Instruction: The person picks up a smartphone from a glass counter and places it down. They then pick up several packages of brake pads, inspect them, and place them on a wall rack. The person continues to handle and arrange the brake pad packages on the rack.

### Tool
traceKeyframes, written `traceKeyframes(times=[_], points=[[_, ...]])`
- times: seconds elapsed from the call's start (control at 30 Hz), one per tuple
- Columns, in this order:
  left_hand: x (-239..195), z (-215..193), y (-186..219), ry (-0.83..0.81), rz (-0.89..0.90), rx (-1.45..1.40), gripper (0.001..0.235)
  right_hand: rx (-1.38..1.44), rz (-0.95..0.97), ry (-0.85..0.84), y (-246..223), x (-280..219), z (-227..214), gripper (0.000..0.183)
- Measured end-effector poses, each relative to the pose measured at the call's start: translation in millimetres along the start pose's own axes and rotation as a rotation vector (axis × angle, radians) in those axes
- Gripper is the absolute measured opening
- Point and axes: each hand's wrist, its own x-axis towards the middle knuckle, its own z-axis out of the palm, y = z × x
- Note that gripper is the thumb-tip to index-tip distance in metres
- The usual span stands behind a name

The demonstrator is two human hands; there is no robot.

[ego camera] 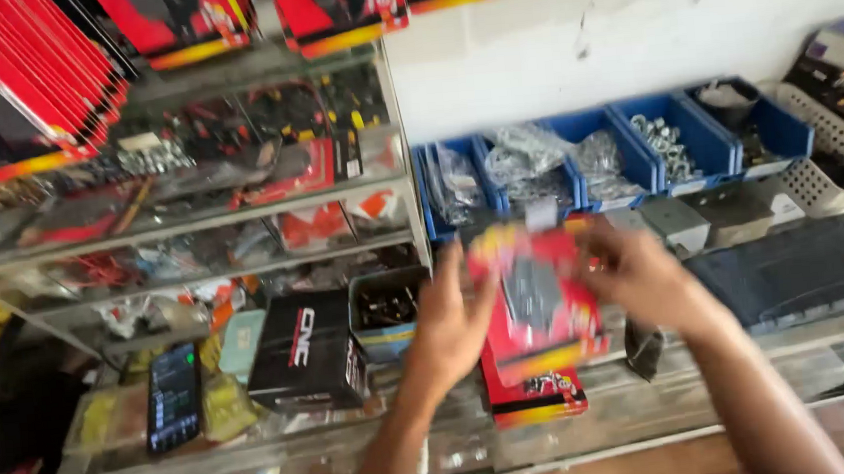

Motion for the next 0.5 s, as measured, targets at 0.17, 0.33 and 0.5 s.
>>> traceKeyframes(times=[0.17,0.33,0.5], points=[[-41,56,-118,-0.106,-0.114,-0.13,0.033,0.038,0.241,-0.164,110,-21,69,0.034],[-34,61,-123,-0.213,-0.247,0.333,0.028,-0.085,0.318,-0.211,112,-15,79,0.038],[13,34,-72,-0.195,-0.171,0.504,0.044,-0.784,-0.16,-0.229,122,51,36,0.023]])
